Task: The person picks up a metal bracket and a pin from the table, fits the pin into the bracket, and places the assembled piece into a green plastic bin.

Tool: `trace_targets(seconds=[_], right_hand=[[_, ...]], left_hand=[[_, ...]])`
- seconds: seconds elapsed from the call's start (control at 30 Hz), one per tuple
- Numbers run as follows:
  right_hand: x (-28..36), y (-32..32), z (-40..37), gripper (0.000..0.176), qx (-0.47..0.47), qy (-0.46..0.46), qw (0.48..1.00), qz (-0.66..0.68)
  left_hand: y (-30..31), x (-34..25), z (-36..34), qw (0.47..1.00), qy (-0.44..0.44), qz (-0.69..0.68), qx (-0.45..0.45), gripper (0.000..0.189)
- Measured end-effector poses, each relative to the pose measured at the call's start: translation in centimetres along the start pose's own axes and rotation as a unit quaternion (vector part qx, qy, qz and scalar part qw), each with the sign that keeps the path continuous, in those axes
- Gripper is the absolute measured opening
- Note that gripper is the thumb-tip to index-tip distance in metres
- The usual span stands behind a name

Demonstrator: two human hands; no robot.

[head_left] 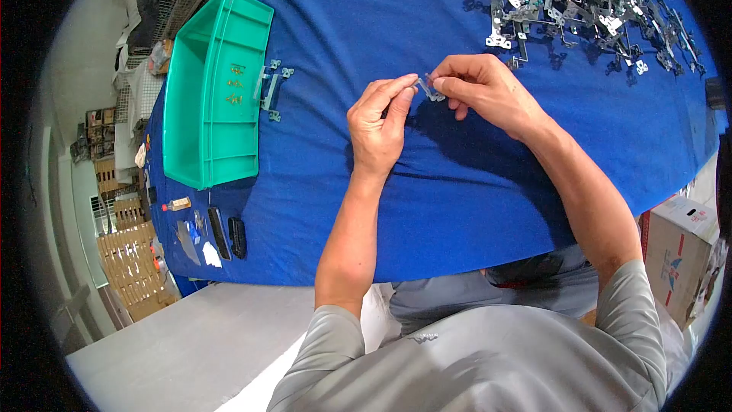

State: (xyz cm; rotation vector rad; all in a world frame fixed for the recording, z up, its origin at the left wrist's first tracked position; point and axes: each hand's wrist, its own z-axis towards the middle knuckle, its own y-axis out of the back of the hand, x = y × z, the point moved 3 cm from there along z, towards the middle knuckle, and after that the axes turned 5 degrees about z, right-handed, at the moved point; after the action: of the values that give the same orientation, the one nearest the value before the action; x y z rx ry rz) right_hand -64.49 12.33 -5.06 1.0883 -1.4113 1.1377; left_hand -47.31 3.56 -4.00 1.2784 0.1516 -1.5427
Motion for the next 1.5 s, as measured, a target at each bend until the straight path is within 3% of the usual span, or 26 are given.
trace_targets(seconds=[0.1, 0.2, 0.3, 0.5, 0.7, 0.83, 0.9, 1.03, 1.13, 1.23, 1.43, 1.5], right_hand=[[0.7, 0.0, -0.4, 0.022, -0.04, 0.006, 0.999, -0.012], [0.4, 0.1, -0.2, 0.02, -0.096, 0.028, 0.994, 0.036], [0.8, -0.1, -0.4, 0.019, -0.081, 0.006, 0.996, 0.037], [1.4, -0.7, -0.7, 0.021, -0.024, 0.052, 0.998, -0.029], [0.5, -0.5, -0.5, 0.021, -0.053, 0.069, 0.991, -0.106], [0.8, -0.3, -0.6, 0.019, -0.073, 0.088, 0.98, -0.164], [0.8, -0.3, -0.5, 0.017, -0.068, 0.065, 0.986, -0.139], [0.4, -0.3, -0.4, 0.016, -0.069, 0.105, 0.982, -0.138], [0.8, -0.2, -0.5, 0.02, -0.06, 0.012, 0.996, -0.062], [0.5, 0.0, -0.2, 0.025, -0.045, 0.016, 0.999, 0.013], [0.2, 0.2, 0.0, 0.026, 0.01, -0.012, 1.0, -0.004], [0.5, 0.2, -0.2, 0.024, -0.02, -0.002, 1.0, 0.0]], left_hand=[[-0.1, 0.1, 0.0, 1.0, 0.003, -0.012, 0.011, 0.017], [-0.3, 0.2, -0.5, 0.996, 0.079, -0.029, 0.026, 0.019], [-0.3, 1.1, -0.6, 0.98, 0.161, -0.111, -0.046, 0.021], [-0.3, 1.1, -0.6, 0.975, 0.18, -0.118, -0.051, 0.022], [-0.2, 0.8, -0.5, 0.978, 0.172, -0.106, -0.052, 0.021], [0.4, 0.4, -0.2, 0.995, 0.081, -0.035, -0.054, 0.019], [0.4, -0.1, -0.1, 0.999, 0.021, 0.005, -0.049, 0.018], [0.5, 0.2, -0.1, 0.998, 0.016, 0.0, -0.053, 0.018], [0.4, 0.2, -0.2, 0.999, 0.017, -0.007, -0.046, 0.018], [0.2, 0.3, -0.2, 0.999, 0.013, -0.015, -0.035, 0.017], [0.1, -0.4, 0.0, 1.0, 0.002, -0.01, -0.003, 0.017], [0.1, -0.6, 0.1, 1.0, 0.001, -0.003, 0.003, 0.017]])
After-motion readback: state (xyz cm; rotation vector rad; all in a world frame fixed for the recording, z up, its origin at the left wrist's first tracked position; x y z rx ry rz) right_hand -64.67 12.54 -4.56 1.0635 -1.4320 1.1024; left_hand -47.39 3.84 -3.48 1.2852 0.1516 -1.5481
